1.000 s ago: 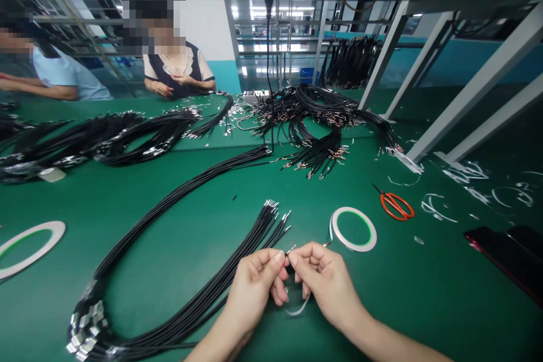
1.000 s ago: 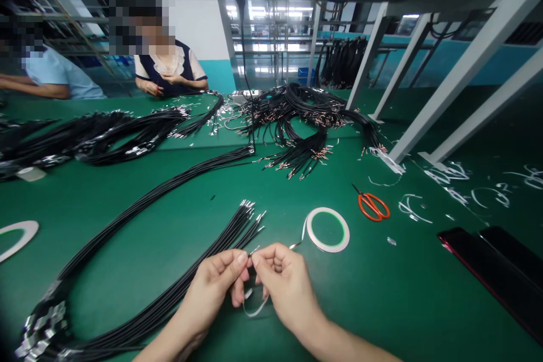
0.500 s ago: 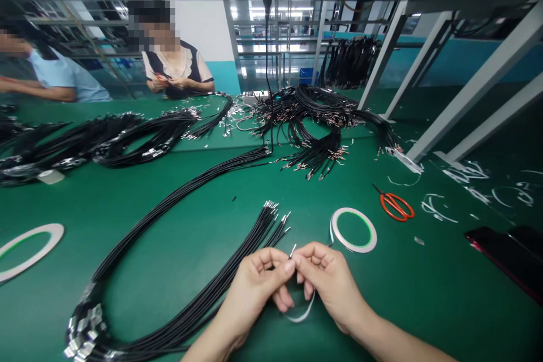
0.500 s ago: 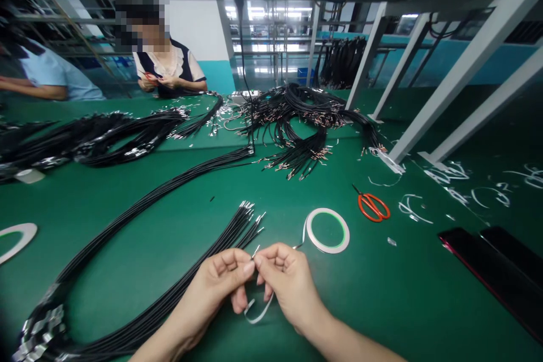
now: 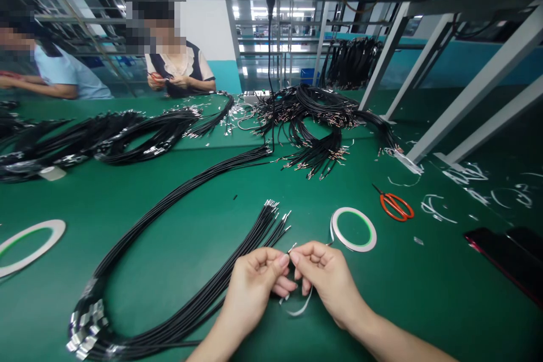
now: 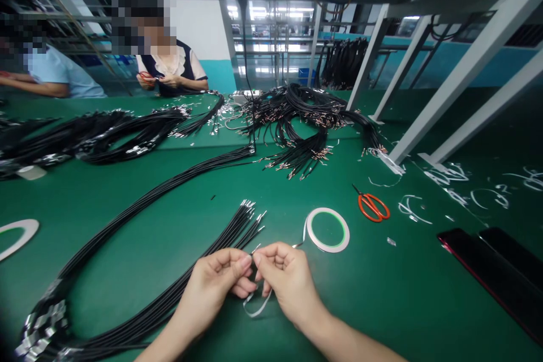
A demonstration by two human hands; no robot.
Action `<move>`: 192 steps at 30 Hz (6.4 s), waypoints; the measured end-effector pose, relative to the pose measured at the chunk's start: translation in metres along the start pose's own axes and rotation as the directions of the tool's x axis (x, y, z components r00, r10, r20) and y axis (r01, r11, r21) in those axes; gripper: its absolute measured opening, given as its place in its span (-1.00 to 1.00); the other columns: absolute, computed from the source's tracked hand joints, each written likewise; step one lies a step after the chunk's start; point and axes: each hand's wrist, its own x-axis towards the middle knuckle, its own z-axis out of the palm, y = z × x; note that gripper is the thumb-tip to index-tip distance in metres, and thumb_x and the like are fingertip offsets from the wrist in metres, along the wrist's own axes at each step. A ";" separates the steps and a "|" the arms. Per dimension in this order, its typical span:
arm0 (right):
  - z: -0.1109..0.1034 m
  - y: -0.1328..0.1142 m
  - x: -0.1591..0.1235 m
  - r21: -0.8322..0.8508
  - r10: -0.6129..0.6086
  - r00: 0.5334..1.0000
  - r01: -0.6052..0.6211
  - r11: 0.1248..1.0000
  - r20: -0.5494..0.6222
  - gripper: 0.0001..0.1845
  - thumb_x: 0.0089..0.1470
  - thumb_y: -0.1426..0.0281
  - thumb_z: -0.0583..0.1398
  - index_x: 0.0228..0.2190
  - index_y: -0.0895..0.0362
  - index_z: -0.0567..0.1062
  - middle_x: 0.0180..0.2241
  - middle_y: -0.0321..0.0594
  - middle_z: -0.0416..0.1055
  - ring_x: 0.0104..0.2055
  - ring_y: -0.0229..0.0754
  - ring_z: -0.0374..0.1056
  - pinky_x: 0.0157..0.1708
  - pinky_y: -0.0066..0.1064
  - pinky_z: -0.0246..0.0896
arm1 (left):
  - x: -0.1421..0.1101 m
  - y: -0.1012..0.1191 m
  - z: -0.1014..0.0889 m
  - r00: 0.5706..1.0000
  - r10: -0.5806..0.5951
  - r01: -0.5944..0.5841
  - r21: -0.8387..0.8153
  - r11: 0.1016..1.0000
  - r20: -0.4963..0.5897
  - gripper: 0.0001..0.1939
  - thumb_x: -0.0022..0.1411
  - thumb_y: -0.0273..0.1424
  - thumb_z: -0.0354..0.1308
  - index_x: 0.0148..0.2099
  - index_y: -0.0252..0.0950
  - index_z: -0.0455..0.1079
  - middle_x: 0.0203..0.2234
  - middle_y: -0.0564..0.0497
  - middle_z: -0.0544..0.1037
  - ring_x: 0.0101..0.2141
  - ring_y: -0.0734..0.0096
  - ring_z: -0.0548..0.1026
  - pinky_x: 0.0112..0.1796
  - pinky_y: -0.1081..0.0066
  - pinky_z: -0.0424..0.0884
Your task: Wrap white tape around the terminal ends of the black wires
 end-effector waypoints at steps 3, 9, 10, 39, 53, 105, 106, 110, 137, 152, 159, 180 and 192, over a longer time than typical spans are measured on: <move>-0.001 0.000 0.000 0.008 0.002 1.000 -0.002 1.000 0.015 -0.69 -0.03 0.20 0.31 -0.47 0.24 0.51 -0.65 -0.34 0.38 -0.72 -0.44 0.20 -0.71 -0.60 0.12 | 0.001 -0.001 -0.003 0.999 -0.011 0.011 -0.004 1.000 0.049 -0.64 -0.01 -0.16 0.31 -0.46 -0.40 0.40 -0.68 0.00 0.53 -0.67 0.49 0.48 -0.60 0.55 0.41; -0.003 -0.001 -0.002 0.025 0.005 0.999 -0.006 1.000 0.046 -0.69 -0.03 0.21 0.31 -0.49 0.24 0.50 -0.65 -0.33 0.39 -0.72 -0.44 0.20 -0.71 -0.60 0.15 | 0.000 0.000 -0.005 0.992 -0.026 0.030 -0.031 0.999 0.123 -0.62 0.04 -0.12 0.26 -0.50 -0.39 0.39 -0.78 0.06 0.46 -0.76 0.60 0.35 -0.68 0.62 0.26; -0.004 -0.002 -0.002 0.026 0.007 0.999 -0.008 1.000 0.052 -0.69 -0.03 0.21 0.31 -0.49 0.24 0.50 -0.66 -0.34 0.38 -0.72 -0.44 0.19 -0.71 -0.60 0.16 | -0.001 0.001 -0.005 0.992 -0.027 0.031 -0.031 0.999 0.124 -0.61 0.04 -0.11 0.26 -0.50 -0.39 0.39 -0.79 0.07 0.44 -0.77 0.61 0.33 -0.69 0.63 0.24; -0.010 -0.007 0.009 0.083 -0.024 0.990 0.035 0.996 -0.137 -0.74 0.09 0.20 0.21 -0.39 0.17 0.42 -0.53 -0.32 0.41 -0.70 -0.46 0.08 -0.74 -0.63 0.01 | 0.001 0.000 -0.003 0.994 0.003 -0.011 0.072 0.997 0.111 -0.68 0.03 -0.21 0.29 -0.34 -0.40 0.45 -0.71 0.04 0.48 -0.68 0.54 0.39 -0.56 0.54 0.34; -0.004 -0.004 0.000 0.052 -0.057 0.996 0.060 0.997 -0.065 -0.72 0.06 0.21 0.24 -0.29 0.13 0.34 -0.52 -0.37 0.37 -0.71 -0.46 0.06 -0.76 -0.62 -0.10 | -0.003 -0.014 -0.003 0.864 0.504 -0.434 0.534 0.726 0.016 -0.89 0.14 -0.38 0.20 -0.37 -0.26 0.55 -0.56 0.04 0.40 -0.55 0.48 0.36 -0.55 0.52 0.24; -0.003 0.002 -0.012 -0.046 -0.093 0.977 0.104 0.994 0.194 -0.59 0.21 0.26 0.09 0.07 0.03 0.20 -0.19 -0.11 0.46 -0.62 -0.40 0.28 -0.67 -0.55 0.15 | 0.004 -0.011 -0.005 0.872 0.488 -0.427 0.417 0.802 -0.046 -0.83 0.19 -0.30 0.15 -0.34 -0.26 0.50 -0.26 -0.04 0.40 -0.35 0.39 0.41 -0.40 0.44 0.30; -0.003 0.002 -0.012 -0.029 -0.089 0.978 0.096 0.995 0.191 -0.56 0.21 0.26 0.10 0.10 0.00 0.18 -0.06 -0.06 0.40 -0.56 -0.37 0.32 -0.65 -0.53 0.21 | 0.003 -0.011 -0.004 0.873 0.487 -0.430 0.427 0.796 -0.029 -0.83 0.20 -0.31 0.14 -0.34 -0.25 0.50 -0.27 -0.03 0.39 -0.37 0.40 0.40 -0.40 0.45 0.30; -0.002 0.006 -0.011 0.014 -0.104 0.972 0.103 0.995 0.213 -0.50 0.20 0.26 0.11 0.15 -0.03 0.20 -0.02 -0.08 0.38 -0.45 -0.29 0.39 -0.46 -0.36 0.40 | 0.001 -0.009 -0.003 0.869 0.495 -0.444 0.464 0.766 0.013 -0.84 0.22 -0.34 0.12 -0.33 -0.24 0.50 -0.31 -0.01 0.37 -0.36 0.40 0.39 -0.38 0.45 0.30; -0.008 0.011 -0.003 -0.078 -0.042 0.997 0.047 0.996 0.067 -0.59 0.08 0.19 0.21 -0.15 0.25 0.47 -0.53 -0.22 0.45 -0.58 -0.26 0.39 -0.56 -0.43 0.34 | 0.003 -0.016 -0.009 0.807 0.590 -0.417 0.689 0.592 -0.019 -0.78 0.31 -0.39 -0.04 -0.07 -0.22 0.38 -0.20 -0.06 0.34 -0.23 0.32 0.40 -0.28 0.38 0.37; -0.013 -0.002 0.009 0.101 -0.108 0.979 0.127 0.987 -0.171 -0.70 0.09 0.18 0.21 -0.27 0.10 0.27 -0.47 -0.31 0.43 -0.71 -0.42 0.18 -0.80 -0.65 -0.04 | 0.003 -0.012 -0.008 0.896 0.438 -0.320 0.583 0.746 -0.068 -0.78 0.29 -0.26 -0.01 -0.19 -0.25 0.39 -0.43 -0.01 0.50 -0.40 0.31 0.46 -0.35 0.36 0.36; -0.008 -0.002 0.002 0.199 -0.021 0.997 0.035 0.979 -0.073 -0.72 0.14 0.24 0.18 -0.17 0.16 0.41 -0.36 -0.20 0.44 -0.57 -0.38 0.25 -0.60 -0.55 0.13 | -0.002 -0.017 -0.008 0.967 0.248 -0.213 0.335 0.918 -0.065 -0.67 0.20 -0.18 0.10 -0.16 -0.34 0.45 -0.57 0.03 0.48 -0.52 0.39 0.44 -0.51 0.48 0.32; -0.005 -0.003 -0.001 0.012 -0.082 0.996 0.083 0.997 -0.043 -0.69 -0.02 0.17 0.29 -0.37 0.17 0.52 -0.64 -0.40 0.27 -0.66 -0.40 0.05 -0.66 -0.53 -0.08 | -0.005 -0.013 -0.002 0.973 0.232 -0.226 0.282 0.932 0.013 -0.72 0.20 -0.20 0.12 -0.32 -0.33 0.47 -0.61 0.06 0.42 -0.58 0.49 0.35 -0.56 0.54 0.23; -0.007 -0.010 -0.006 0.033 -0.128 0.991 0.127 0.991 0.029 -0.74 0.18 0.19 0.11 -0.17 0.09 0.30 -0.32 -0.21 0.44 -0.61 -0.36 0.16 -0.63 -0.52 0.02 | -0.002 -0.006 0.000 0.956 0.286 -0.272 0.167 0.948 -0.067 -0.73 0.19 -0.24 0.15 -0.15 -0.31 0.44 -0.54 0.06 0.47 -0.48 0.45 0.42 -0.45 0.49 0.35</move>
